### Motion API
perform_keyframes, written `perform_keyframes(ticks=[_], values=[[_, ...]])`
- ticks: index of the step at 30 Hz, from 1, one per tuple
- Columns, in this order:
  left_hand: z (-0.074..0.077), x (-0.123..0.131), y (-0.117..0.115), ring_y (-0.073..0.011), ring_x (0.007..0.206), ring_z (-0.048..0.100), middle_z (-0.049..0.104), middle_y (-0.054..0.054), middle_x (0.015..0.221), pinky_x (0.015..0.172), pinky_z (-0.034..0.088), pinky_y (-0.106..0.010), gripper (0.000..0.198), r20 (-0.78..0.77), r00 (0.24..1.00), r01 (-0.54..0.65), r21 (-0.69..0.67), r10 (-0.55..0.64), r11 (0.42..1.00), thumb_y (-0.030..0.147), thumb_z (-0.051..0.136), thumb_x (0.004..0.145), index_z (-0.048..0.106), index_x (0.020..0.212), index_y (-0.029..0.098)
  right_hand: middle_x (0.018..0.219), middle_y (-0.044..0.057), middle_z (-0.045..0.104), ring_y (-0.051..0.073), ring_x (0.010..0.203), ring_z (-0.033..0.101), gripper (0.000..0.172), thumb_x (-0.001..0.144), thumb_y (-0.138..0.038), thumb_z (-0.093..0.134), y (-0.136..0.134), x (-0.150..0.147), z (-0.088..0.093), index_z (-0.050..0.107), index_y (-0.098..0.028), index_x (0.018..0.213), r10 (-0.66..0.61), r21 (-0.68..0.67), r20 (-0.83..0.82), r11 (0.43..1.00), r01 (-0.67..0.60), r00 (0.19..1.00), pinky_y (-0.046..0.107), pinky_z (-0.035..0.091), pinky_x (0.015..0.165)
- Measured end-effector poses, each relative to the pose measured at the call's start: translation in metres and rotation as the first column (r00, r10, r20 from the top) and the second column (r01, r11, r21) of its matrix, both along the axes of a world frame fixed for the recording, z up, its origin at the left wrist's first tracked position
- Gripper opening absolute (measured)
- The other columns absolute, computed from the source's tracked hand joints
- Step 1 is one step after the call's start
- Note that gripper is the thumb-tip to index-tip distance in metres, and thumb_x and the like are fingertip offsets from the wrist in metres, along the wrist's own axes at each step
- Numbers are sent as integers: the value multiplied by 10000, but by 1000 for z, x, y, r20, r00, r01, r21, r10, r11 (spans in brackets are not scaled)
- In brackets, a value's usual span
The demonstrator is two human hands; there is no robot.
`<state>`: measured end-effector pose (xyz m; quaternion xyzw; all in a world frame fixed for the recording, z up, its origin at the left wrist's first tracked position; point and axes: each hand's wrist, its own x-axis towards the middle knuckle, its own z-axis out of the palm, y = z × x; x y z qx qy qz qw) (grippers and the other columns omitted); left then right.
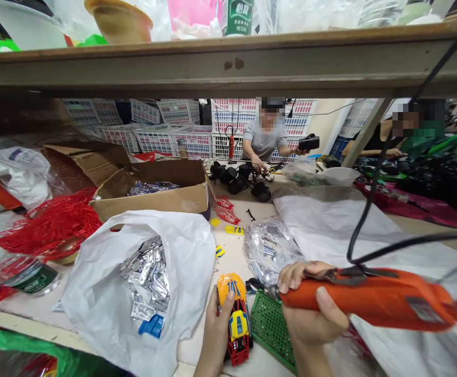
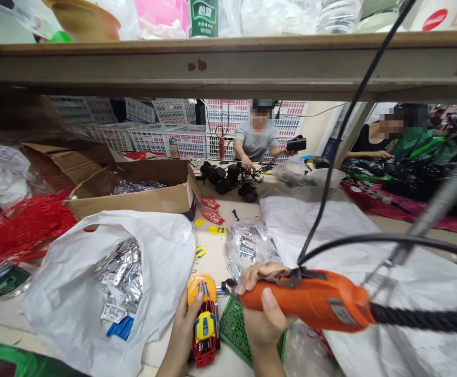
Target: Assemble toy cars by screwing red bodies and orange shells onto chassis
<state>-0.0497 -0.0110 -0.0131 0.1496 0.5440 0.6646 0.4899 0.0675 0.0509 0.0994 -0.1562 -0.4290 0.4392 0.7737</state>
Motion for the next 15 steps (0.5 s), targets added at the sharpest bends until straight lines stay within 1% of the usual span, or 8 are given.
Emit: perform_keyframes(ticks=[3, 6, 10, 15], values=[[3, -2, -2, -343, 1189, 696, 752, -134, 1295, 956, 565, -361, 751, -46, 997, 60, 54, -58, 997, 640, 820, 723, 695, 1291, 165, 573, -48, 577, 133, 454, 524, 144, 798, -347, 642, -2, -19, 8, 672, -229, 875, -13, 66, -96, 998, 19, 995, 271, 420, 484], [7, -3, -2, -357, 1278, 648, 752, -132, 1305, 1059, 509, -376, 673, -75, 994, 87, 99, -80, 991, 622, 813, 747, 726, 1228, 159, 586, -54, 576, 131, 464, 522, 133, 789, -321, 639, -1, -34, 6, 674, -233, 883, 1, 84, -102, 996, 7, 995, 281, 414, 493], [8, -4, -1, -366, 1252, 667, 766, -136, 1276, 1074, 505, -406, 615, -39, 993, 114, 122, -110, 986, 605, 802, 773, 724, 1188, 158, 602, -56, 570, 131, 484, 522, 128, 792, -308, 641, -1, -45, 1, 678, -238, 892, 23, 77, -77, 997, -17, 997, 284, 411, 490], [4, -5, 1, -366, 1252, 665, 764, -142, 1280, 1071, 507, -409, 608, -92, 990, 121, 138, -109, 983, 610, 789, 788, 732, 1188, 155, 626, -52, 575, 132, 505, 533, 124, 808, -294, 630, -3, -49, -3, 671, -243, 914, 31, 78, -37, 997, -28, 999, 288, 412, 498]])
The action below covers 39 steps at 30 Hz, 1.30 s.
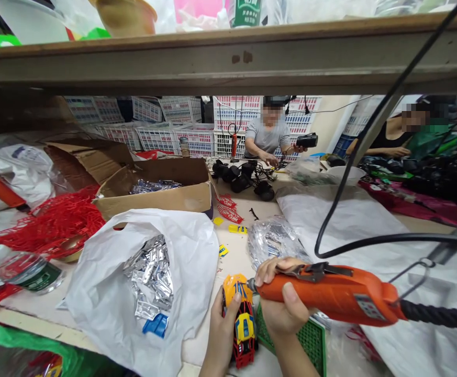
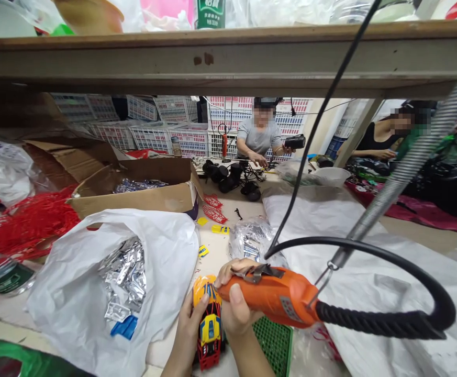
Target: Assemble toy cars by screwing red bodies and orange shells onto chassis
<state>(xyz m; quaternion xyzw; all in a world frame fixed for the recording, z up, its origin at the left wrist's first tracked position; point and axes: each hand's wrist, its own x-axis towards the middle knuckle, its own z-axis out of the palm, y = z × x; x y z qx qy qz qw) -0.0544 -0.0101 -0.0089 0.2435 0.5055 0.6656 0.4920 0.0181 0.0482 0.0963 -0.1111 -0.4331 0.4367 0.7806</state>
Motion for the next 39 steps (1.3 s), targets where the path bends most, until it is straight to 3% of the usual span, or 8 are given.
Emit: perform_keyframes(ticks=[11, 19, 24, 28, 32, 39], values=[[4, 2, -2, -367, 1239, 674, 772, -151, 1262, 1052, 532, -427, 685, 43, 999, 10, -5, -10, 1000, 620, 803, 765, 727, 1259, 151, 659, -48, 537, 140, 526, 515, 133, 861, -324, 608, 4, -6, -9, 629, -247, 968, -16, 57, 56, 998, 13, 998, 277, 425, 487], [16, 11, -5, -348, 1166, 698, 795, -120, 1169, 1010, 538, -415, 551, -38, 993, -109, -19, 109, 994, 601, 771, 786, 751, 1138, 176, 670, -55, 516, 144, 523, 496, 106, 895, -343, 612, 0, -10, -24, 595, -256, 954, -83, 152, 69, 986, 71, 994, 286, 430, 503], [13, 13, -3, -358, 1274, 641, 763, -126, 1264, 1097, 476, -428, 588, -30, 987, -159, -54, 158, 986, 603, 755, 787, 727, 1196, 181, 644, -53, 507, 147, 509, 483, 112, 873, -352, 620, 2, -13, -25, 600, -254, 924, -78, 147, 36, 987, 72, 996, 293, 415, 491], [11, 16, -1, -373, 1254, 657, 778, -138, 1239, 1100, 470, -444, 642, -41, 982, -189, -85, 186, 978, 615, 772, 759, 721, 1215, 166, 635, -45, 517, 149, 510, 489, 164, 883, -404, 627, 2, -7, -14, 636, -260, 962, -19, 80, 62, 997, 14, 998, 290, 406, 486], [12, 15, -3, -345, 1240, 663, 763, -121, 1273, 1039, 510, -390, 659, -9, 986, -169, -119, 169, 978, 630, 764, 763, 705, 1240, 177, 622, -43, 545, 138, 498, 499, 195, 854, -409, 663, 1, 19, -6, 679, -242, 954, 4, -16, 73, 1000, -3, 997, 277, 408, 485], [16, 14, -5, -317, 1112, 703, 772, -116, 1207, 903, 552, -349, 702, 33, 988, -143, -162, 150, 976, 650, 791, 734, 689, 1237, 171, 571, -28, 599, 139, 453, 556, 220, 810, -412, 753, -5, 60, -40, 678, -216, 875, 25, -229, 165, 973, 14, 986, 247, 457, 445]])
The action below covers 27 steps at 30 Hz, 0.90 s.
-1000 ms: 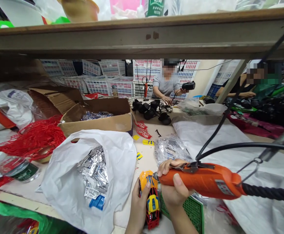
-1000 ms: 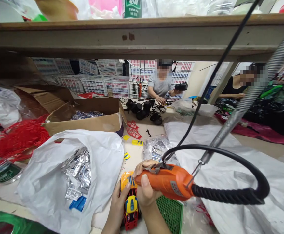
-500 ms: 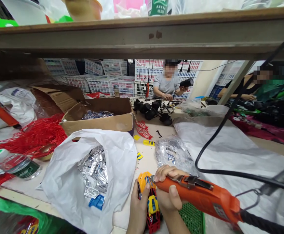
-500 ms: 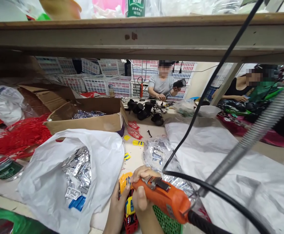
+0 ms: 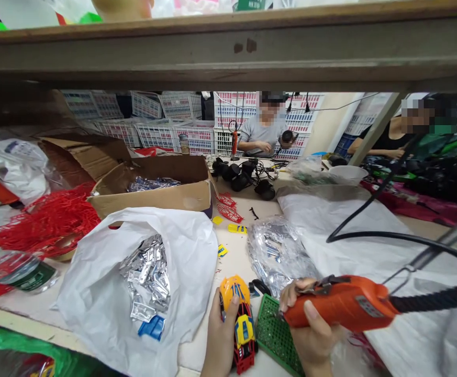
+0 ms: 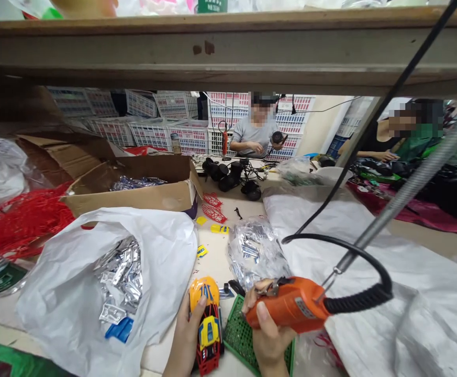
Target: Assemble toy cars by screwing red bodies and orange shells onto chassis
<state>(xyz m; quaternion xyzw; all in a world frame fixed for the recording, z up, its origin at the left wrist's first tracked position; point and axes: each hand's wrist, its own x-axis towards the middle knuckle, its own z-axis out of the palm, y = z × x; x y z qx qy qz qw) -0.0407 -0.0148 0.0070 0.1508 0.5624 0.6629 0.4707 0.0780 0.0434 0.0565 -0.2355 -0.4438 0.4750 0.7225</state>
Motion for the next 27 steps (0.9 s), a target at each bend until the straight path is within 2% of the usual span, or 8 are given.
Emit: perform_keyframes(ticks=[5, 11, 17, 21, 24, 27], values=[[0, 0, 0, -287, 992, 725, 786, -106, 1134, 819, 567, -330, 695, 16, 1000, 22, -4, -22, 1000, 658, 800, 729, 693, 1209, 166, 573, -16, 605, 143, 446, 565, 233, 813, -417, 775, -4, 1, -12, 681, -208, 855, -20, -1, 18, 1000, 20, 1000, 252, 470, 430], [-10, 0, 1, -332, 1171, 680, 755, -127, 1252, 943, 541, -360, 777, -30, 1000, -6, -10, 6, 1000, 695, 784, 723, 673, 1282, 167, 577, -19, 607, 150, 444, 571, 211, 818, -401, 772, -3, -2, -13, 689, -210, 854, -65, 10, 7, 998, 65, 998, 264, 478, 423], [-15, -1, 3, -334, 1120, 705, 751, -132, 1253, 913, 559, -368, 806, 11, 1000, 17, -16, -17, 1000, 699, 783, 718, 652, 1309, 168, 570, -26, 601, 143, 429, 553, 222, 812, -408, 777, -3, -3, -16, 676, -212, 835, -84, 11, 21, 996, 84, 996, 256, 453, 406], [-11, -1, 3, -326, 1161, 687, 749, -123, 1269, 932, 549, -352, 770, 5, 1000, 4, -16, -4, 1000, 690, 788, 716, 674, 1279, 178, 570, -28, 599, 147, 449, 558, 231, 805, -417, 780, -6, -4, 0, 690, -211, 856, -112, 11, -5, 994, 112, 994, 263, 460, 432], [-5, -1, 2, -316, 1097, 706, 765, -118, 1217, 883, 562, -350, 710, -24, 1000, 11, 9, -11, 1000, 671, 777, 740, 693, 1240, 174, 564, -32, 595, 140, 464, 548, 237, 791, -434, 769, -9, -6, 21, 702, -216, 858, -114, 69, -95, 990, 121, 989, 262, 454, 454], [1, 0, 1, -318, 1126, 694, 777, -110, 1184, 936, 547, -354, 624, -62, 998, -8, 30, 10, 1000, 631, 775, 763, 718, 1182, 173, 568, -36, 591, 142, 467, 540, 214, 816, -432, 712, -9, -13, 37, 702, -225, 869, -101, 142, -178, 982, 127, 979, 281, 449, 475]])
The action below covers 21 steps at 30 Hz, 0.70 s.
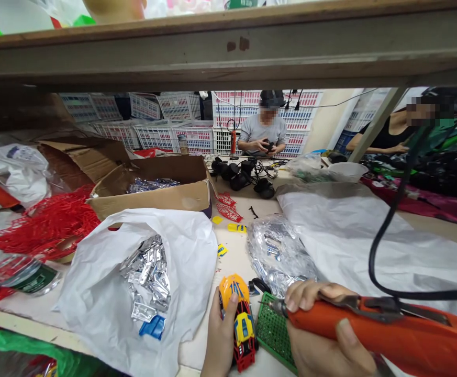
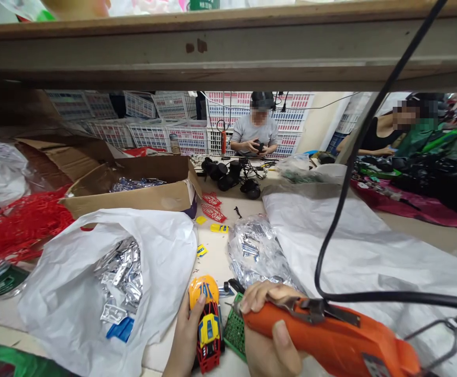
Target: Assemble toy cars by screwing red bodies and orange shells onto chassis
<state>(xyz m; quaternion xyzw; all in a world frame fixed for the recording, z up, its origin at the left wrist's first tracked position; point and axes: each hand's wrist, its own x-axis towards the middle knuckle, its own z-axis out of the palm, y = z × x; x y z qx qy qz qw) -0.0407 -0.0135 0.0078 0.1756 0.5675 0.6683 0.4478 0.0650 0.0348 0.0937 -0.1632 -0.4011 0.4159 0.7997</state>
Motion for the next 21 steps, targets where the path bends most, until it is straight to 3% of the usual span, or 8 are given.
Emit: perform_keyframes(ticks=[6, 11, 16, 21], values=[[4, 0, 0, -323, 1178, 682, 772, -103, 1221, 984, 532, -358, 592, 7, 1000, 18, 14, -18, 1000, 624, 737, 795, 711, 1199, 192, 565, -51, 546, 143, 441, 498, 215, 840, -453, 653, 10, -21, -5, 671, -241, 874, -8, 12, -17, 1000, 8, 1000, 289, 407, 481], [-4, -6, 1, -336, 1268, 645, 763, -120, 1255, 1054, 507, -381, 619, -13, 997, 72, 21, -72, 997, 635, 742, 797, 701, 1224, 189, 588, -40, 560, 148, 468, 513, 199, 834, -437, 663, 10, -27, -17, 657, -244, 880, 32, 21, -9, 999, -32, 999, 289, 415, 489], [-8, -9, 1, -341, 1213, 667, 774, -126, 1204, 1014, 530, -390, 636, -56, 990, 130, 16, -129, 991, 675, 711, 810, 706, 1210, 181, 586, -44, 559, 145, 474, 513, 181, 825, -417, 668, 9, -30, -18, 657, -243, 875, 38, 1, -18, 999, -38, 999, 283, 419, 484], [-3, -3, 0, -347, 1272, 633, 765, -122, 1242, 1070, 483, -402, 604, -63, 998, 24, 10, -23, 1000, 630, 729, 810, 715, 1212, 179, 575, -52, 551, 141, 464, 513, 158, 822, -394, 656, 12, -35, -19, 650, -241, 861, 20, 6, -28, 1000, -20, 999, 276, 416, 470]])
